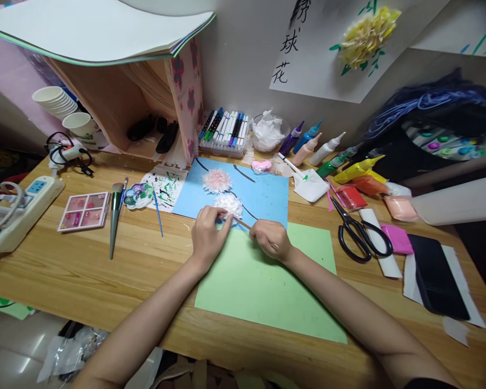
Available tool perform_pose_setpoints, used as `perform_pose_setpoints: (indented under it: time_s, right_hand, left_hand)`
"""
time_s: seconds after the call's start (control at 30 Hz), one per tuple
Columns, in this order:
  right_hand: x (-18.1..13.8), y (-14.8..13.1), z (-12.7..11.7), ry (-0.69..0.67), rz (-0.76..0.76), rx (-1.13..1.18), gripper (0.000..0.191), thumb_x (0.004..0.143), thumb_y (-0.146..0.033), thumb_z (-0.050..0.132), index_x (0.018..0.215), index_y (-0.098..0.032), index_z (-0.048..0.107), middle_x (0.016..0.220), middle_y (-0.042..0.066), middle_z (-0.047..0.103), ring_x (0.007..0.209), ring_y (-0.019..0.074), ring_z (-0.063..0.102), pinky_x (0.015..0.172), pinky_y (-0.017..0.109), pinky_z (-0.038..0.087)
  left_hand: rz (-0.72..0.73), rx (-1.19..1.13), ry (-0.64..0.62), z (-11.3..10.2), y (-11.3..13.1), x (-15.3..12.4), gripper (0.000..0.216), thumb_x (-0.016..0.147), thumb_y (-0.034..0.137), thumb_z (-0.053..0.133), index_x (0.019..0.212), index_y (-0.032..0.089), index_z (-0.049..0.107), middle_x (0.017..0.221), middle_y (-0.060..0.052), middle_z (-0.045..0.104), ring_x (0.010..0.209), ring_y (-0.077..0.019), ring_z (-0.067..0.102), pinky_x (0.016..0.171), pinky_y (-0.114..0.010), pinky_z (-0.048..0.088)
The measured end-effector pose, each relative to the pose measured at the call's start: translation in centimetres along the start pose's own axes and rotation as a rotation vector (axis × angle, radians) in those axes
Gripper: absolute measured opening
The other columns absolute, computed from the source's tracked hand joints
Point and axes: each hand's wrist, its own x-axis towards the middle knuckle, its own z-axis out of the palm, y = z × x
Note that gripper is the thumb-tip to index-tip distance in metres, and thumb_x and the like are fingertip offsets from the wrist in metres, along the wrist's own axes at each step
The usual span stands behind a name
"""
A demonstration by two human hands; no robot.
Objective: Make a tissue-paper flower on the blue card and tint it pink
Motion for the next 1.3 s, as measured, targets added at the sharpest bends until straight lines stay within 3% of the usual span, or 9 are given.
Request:
perform_pose_setpoints:
  time_s: [0.1,0.23,0.4,0.5,0.7,0.83,0.93,1.03,1.3]
  right_hand:
    - [-0.1,0.1,0.1,-0.007,-0.007,-0.013,0.035,0.094,-0.017,0.030,0.064,-0.021,0.047,0.053,0.002,0.054,0.051,0.0133,0.048,0.054,0.027,0.040]
    - [-0.1,0.3,0.2,-0.017,0.006,-0.017,0.034,0.095,-0.017,0.030,0.066,-0.021,0.049,0.055,0.002,0.054,0.053,0.0135,0.049,0.055,0.026,0.041]
    - [-0.1,0.3,0.6,-0.017,0.091,0.008,0.038,0.097,-0.023,0.026,0.065,-0.021,0.047,0.055,0.002,0.053,0.053,0.0134,0.049,0.055,0.027,0.041]
    - [0.7,-0.3,0.7,0.001,0.243,0.027,0.045,0.098,-0.031,0.022,0.058,-0.022,0.043,0.051,0.001,0.050,0.048,0.0125,0.047,0.054,0.027,0.040]
    - [5.9,-1.7,0.3,-0.061,0.758,0.103,0.053,0.096,-0.046,0.026,0.052,-0.021,0.039,0.042,-0.001,0.048,0.042,0.0110,0.048,0.052,0.025,0.038]
    - [9.0,-1.8,0.2,-0.151,0.910,0.101,0.053,0.094,-0.048,0.030,0.052,-0.020,0.043,0.037,-0.002,0.047,0.037,0.0108,0.046,0.049,0.024,0.035]
    - [8.8,-1.8,0.0,-0.175,0.850,0.094,0.054,0.095,-0.046,0.030,0.050,-0.019,0.042,0.039,-0.002,0.049,0.041,0.0107,0.048,0.052,0.024,0.037]
    - [6.7,-2.2,-0.5,-0.154,0.677,0.110,0.055,0.096,-0.044,0.029,0.050,-0.019,0.044,0.045,-0.001,0.051,0.046,0.0100,0.049,0.054,0.023,0.038]
    - [0.8,-2.5,-1.7,0.061,0.301,0.096,0.047,0.097,-0.029,0.027,0.056,-0.020,0.047,0.051,0.000,0.051,0.047,0.0114,0.048,0.050,0.027,0.038]
  left_hand:
    - [-0.032,0.000,0.053,-0.5,-1.2,1.1,0.020,0.091,0.028,0.046,0.096,0.015,0.060,0.093,-0.008,0.062,0.088,-0.0174,0.057,0.081,-0.031,0.047]
    - [0.050,0.073,-0.057,-0.8,-3.1,2.1,0.032,0.092,0.020,0.041,0.121,0.014,0.053,0.128,-0.012,0.056,0.120,-0.0215,0.050,0.102,-0.038,0.040]
    - [0.064,0.175,-0.138,-0.5,-3.7,1.9,0.036,0.093,0.020,0.039,0.125,0.013,0.054,0.132,-0.011,0.055,0.122,-0.0233,0.051,0.103,-0.040,0.042]
    - [0.067,0.192,-0.138,-0.5,-3.5,1.8,0.036,0.092,0.019,0.040,0.124,0.012,0.056,0.132,-0.010,0.056,0.122,-0.0230,0.051,0.103,-0.039,0.043]
    - [0.070,0.203,-0.144,-0.7,-3.5,2.0,0.035,0.092,0.018,0.041,0.123,0.013,0.057,0.131,-0.009,0.057,0.122,-0.0225,0.051,0.102,-0.039,0.043]
    - [0.075,0.211,-0.137,-0.6,-3.5,1.9,0.035,0.092,0.019,0.041,0.123,0.013,0.057,0.130,-0.009,0.058,0.122,-0.0229,0.052,0.102,-0.039,0.044]
    - [0.081,0.209,-0.132,-0.6,-3.5,1.8,0.035,0.092,0.019,0.039,0.123,0.014,0.057,0.130,-0.010,0.058,0.122,-0.0226,0.052,0.102,-0.040,0.044]
    - [0.092,0.215,-0.129,-0.6,-3.5,1.7,0.036,0.093,0.019,0.038,0.123,0.015,0.056,0.131,-0.010,0.057,0.123,-0.0227,0.051,0.102,-0.041,0.044]
    - [0.103,0.234,-0.134,-0.5,-3.7,1.5,0.036,0.092,0.017,0.038,0.124,0.015,0.055,0.133,-0.010,0.055,0.123,-0.0235,0.051,0.101,-0.041,0.044]
